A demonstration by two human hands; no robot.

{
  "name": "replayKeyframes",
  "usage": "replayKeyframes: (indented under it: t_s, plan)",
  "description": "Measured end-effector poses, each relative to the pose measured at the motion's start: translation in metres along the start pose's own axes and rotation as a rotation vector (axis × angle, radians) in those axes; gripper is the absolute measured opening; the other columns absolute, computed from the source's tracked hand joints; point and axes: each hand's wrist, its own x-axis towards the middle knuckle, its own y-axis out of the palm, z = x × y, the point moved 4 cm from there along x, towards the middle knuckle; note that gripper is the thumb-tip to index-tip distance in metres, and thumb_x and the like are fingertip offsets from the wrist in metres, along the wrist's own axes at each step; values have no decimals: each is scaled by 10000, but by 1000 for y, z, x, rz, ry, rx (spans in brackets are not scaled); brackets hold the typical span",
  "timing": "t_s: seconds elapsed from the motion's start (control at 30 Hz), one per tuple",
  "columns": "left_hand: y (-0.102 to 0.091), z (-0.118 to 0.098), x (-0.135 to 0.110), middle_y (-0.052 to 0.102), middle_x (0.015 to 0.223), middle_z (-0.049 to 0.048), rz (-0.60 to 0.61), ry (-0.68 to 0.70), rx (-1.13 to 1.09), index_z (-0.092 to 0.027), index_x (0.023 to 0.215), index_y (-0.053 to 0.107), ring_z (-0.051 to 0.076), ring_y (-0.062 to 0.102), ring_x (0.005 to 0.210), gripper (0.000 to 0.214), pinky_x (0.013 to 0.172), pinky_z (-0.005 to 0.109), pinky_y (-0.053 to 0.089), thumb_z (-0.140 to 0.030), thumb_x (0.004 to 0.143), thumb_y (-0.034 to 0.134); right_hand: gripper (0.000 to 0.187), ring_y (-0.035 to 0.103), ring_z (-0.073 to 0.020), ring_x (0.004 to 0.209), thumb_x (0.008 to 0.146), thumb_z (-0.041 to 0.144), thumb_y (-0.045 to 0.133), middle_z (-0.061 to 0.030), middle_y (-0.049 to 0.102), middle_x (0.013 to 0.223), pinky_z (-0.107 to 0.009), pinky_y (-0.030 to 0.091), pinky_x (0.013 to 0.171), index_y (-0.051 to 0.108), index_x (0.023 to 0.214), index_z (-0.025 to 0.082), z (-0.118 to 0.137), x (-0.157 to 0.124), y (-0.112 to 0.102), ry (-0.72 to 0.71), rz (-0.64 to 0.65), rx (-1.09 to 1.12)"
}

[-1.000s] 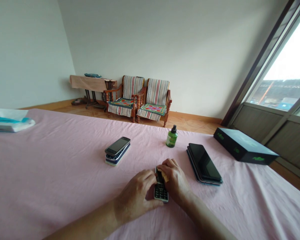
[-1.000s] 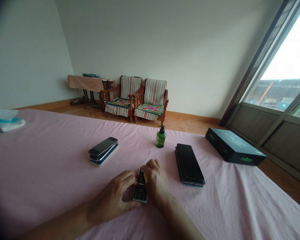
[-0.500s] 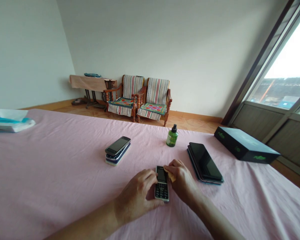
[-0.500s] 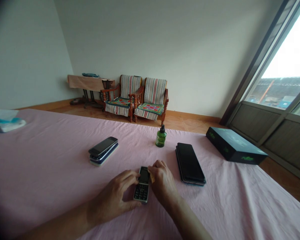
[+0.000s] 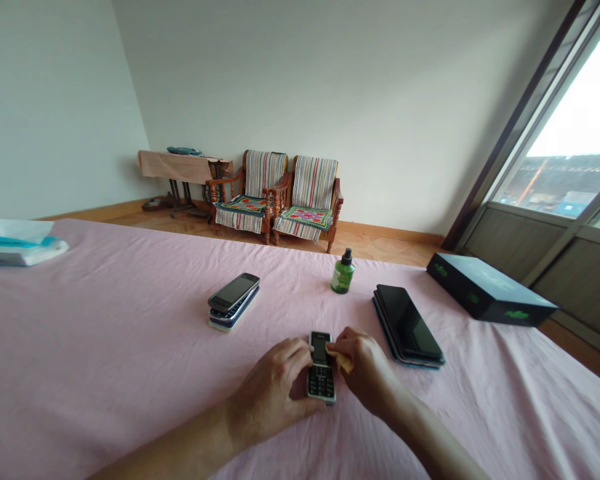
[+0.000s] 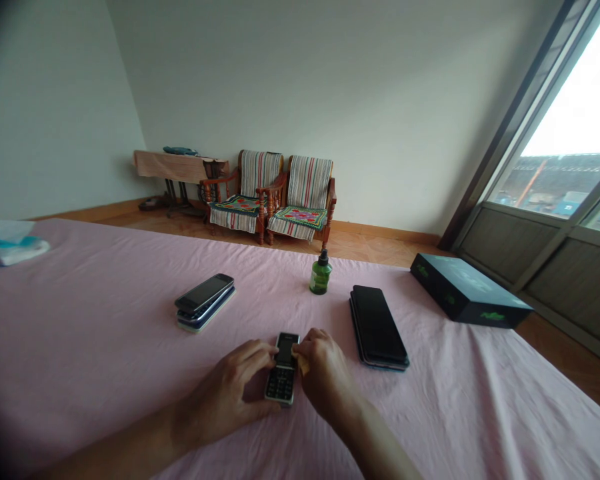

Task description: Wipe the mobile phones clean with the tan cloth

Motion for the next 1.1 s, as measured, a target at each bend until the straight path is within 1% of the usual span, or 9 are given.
replayKeyframes:
  t_s: [0.1,0.2,0.33,0.47,0.63,0.73,0.87,0.93,1.1]
  plan:
    - [0,0,0,605,1010,39,-1,-10,-2,-196,958,607,234,564,957,336,869,359,473,-218,690,810,279,546,-153,755,860,66,486,-45,592,768,-241,356,654,695,707,170,-3,4,5,19,-38,-7]
    - [0,0,0,605,1011,42,-15,-9,-3,-192,967,601,235,564,958,341,876,365,471,-233,697,806,276,544,-140,718,861,72,487,-36,588,750,-234,356,638,694,706,170,-3,5,3,5,-25,6]
    - [0,0,0,600,992,39,-2,-18,5,-197,954,599,235,566,943,322,860,365,479,-242,704,798,268,520,-104,617,767,7,521,-3,565,660,-208,328,569,673,615,167,4,0,-4,-42,28,36]
    - [-2,0,1,590,983,36,0,-39,-4,-200,953,581,237,563,939,350,846,362,483,-216,683,804,299,531,-98,632,698,-55,493,-1,573,660,-197,330,564,683,630,166,13,-5,-7,-62,33,64]
    - [-4,2,1,561,1147,57,-37,-8,-94,-226,1111,524,242,539,1072,522,936,365,454,-226,675,812,280,554,-129,712,760,-15,512,-25,596,747,-224,379,628,713,727,177,19,-8,-8,-74,21,113]
    - [-2,6,1,576,1154,53,-40,-33,-99,-238,1170,489,246,547,1076,590,946,382,451,-242,676,814,252,551,-146,736,798,19,516,-37,590,772,-242,403,645,708,743,172,21,-9,-7,-83,17,120]
    - [0,10,1,581,1162,47,-35,-44,-96,-242,1181,479,245,549,1087,616,955,383,448,-213,666,815,256,550,-159,789,801,7,513,-44,589,817,-251,425,675,700,765,177,25,-11,-2,-109,13,144]
    - [0,9,1,587,1150,48,-33,-44,-95,-238,1173,485,243,554,1081,606,950,379,450,-192,663,810,263,549,-159,818,795,-3,528,-42,597,849,-248,427,691,709,773,187,29,-13,-2,-139,37,155]
    - [-3,6,2,595,1134,58,-6,-54,-82,-233,1138,518,252,555,1074,544,943,386,454,-206,675,801,277,551,-125,783,810,-4,548,-14,612,860,-226,415,682,706,704,197,39,-17,-5,-235,178,192]
